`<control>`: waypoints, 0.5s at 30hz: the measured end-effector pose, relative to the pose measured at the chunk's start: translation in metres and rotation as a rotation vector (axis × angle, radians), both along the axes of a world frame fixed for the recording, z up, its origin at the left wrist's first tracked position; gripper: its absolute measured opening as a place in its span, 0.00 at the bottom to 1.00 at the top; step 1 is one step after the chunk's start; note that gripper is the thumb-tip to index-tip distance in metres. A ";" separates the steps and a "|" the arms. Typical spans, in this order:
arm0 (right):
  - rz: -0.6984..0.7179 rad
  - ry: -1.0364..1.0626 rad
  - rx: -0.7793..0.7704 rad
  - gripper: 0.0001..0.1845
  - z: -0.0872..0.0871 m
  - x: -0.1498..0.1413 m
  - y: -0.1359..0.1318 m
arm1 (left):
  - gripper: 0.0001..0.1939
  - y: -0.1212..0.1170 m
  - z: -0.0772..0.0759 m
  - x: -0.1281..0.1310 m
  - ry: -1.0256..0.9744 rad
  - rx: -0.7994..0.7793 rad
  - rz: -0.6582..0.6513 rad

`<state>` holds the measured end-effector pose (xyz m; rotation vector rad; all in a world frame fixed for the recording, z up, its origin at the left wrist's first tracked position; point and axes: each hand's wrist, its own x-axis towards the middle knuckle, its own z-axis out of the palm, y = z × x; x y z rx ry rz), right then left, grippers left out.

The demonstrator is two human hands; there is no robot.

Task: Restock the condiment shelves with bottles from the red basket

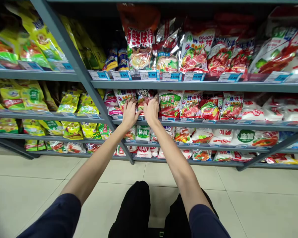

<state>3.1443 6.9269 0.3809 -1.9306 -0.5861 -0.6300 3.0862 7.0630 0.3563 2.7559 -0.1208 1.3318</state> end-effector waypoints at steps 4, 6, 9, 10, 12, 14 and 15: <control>-0.016 -0.157 -0.239 0.40 -0.013 -0.032 -0.012 | 0.26 0.000 0.003 0.005 0.037 0.014 0.005; -0.035 -0.186 -0.291 0.40 -0.015 -0.037 -0.019 | 0.23 0.006 0.006 0.004 0.073 0.013 -0.047; -0.007 -0.315 -0.374 0.37 -0.007 -0.033 -0.023 | 0.21 0.015 0.006 -0.005 0.058 -0.050 -0.097; 0.035 -0.369 -0.412 0.37 -0.003 -0.030 -0.023 | 0.22 0.017 0.004 -0.009 0.009 -0.094 -0.076; 0.110 -0.416 -0.458 0.39 0.004 -0.022 -0.020 | 0.28 0.019 -0.004 -0.015 -0.091 -0.179 -0.012; 0.122 -0.387 -0.450 0.41 0.008 -0.015 -0.017 | 0.31 0.021 -0.013 -0.019 -0.122 -0.231 0.016; 0.109 -0.366 -0.439 0.41 0.009 -0.012 -0.014 | 0.31 0.022 -0.017 -0.021 -0.104 -0.235 0.001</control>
